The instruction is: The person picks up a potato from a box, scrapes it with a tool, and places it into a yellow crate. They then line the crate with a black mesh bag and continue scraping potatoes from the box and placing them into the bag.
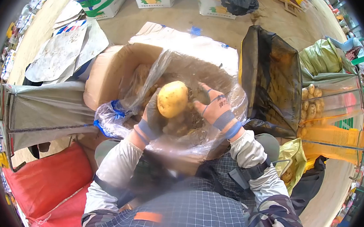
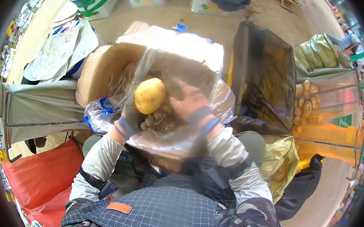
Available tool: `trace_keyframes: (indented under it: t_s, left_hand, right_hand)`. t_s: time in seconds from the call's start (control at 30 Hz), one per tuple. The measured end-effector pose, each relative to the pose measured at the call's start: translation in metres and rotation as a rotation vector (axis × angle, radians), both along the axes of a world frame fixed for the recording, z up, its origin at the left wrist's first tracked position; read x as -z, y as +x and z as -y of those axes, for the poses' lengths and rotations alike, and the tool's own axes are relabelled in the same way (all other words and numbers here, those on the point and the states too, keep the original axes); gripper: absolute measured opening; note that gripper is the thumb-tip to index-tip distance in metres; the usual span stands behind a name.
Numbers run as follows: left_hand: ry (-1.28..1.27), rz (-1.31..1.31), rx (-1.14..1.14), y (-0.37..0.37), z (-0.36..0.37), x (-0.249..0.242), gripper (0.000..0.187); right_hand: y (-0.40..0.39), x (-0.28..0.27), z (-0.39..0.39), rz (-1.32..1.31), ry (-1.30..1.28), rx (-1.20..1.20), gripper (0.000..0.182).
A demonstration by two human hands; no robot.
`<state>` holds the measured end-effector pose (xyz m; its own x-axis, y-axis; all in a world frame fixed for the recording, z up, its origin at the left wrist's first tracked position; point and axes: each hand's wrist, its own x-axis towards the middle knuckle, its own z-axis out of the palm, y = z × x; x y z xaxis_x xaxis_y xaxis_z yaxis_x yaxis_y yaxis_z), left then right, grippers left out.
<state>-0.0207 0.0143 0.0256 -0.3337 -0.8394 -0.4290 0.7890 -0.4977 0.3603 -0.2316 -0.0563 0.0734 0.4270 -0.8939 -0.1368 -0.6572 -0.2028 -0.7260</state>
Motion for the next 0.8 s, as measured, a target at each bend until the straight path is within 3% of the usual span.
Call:
trace_keyframes:
  t_s: [0.07,0.13,0.2,0.23,0.37,0.57,0.8]
  left_hand:
    - [-0.148,0.406,0.009,-0.007,0.002,-0.005,0.053]
    - [-0.221,0.471,-0.009,-0.009,0.004,-0.005,0.05]
    - [-0.086,0.071,-0.093,-0.008,-0.002,-0.007,0.047]
    - [-0.105,0.183,-0.131,-0.01,-0.001,-0.004,0.046]
    - [-0.061,0.052,-0.145,-0.012,0.001,-0.013,0.048]
    - [-0.024,0.104,-0.178,-0.013,0.005,-0.009,0.05]
    - [0.042,0.143,-0.18,-0.008,0.014,0.008,0.052]
  right_hand:
    - [-0.001,0.019,-0.01,0.104,-0.092,0.003,0.054]
    - [-0.004,0.015,-0.011,0.089,-0.113,-0.022,0.053]
    - [-0.005,0.012,-0.013,0.019,-0.102,-0.054,0.053]
    - [-0.005,0.011,-0.01,-0.039,-0.092,-0.069,0.053]
    - [0.003,-0.029,0.003,-0.384,0.137,-0.251,0.054]
    - [0.002,0.015,-0.005,-0.345,-0.151,-0.422,0.059]
    - [0.014,-0.001,-0.004,-0.491,-0.061,-0.44,0.06]
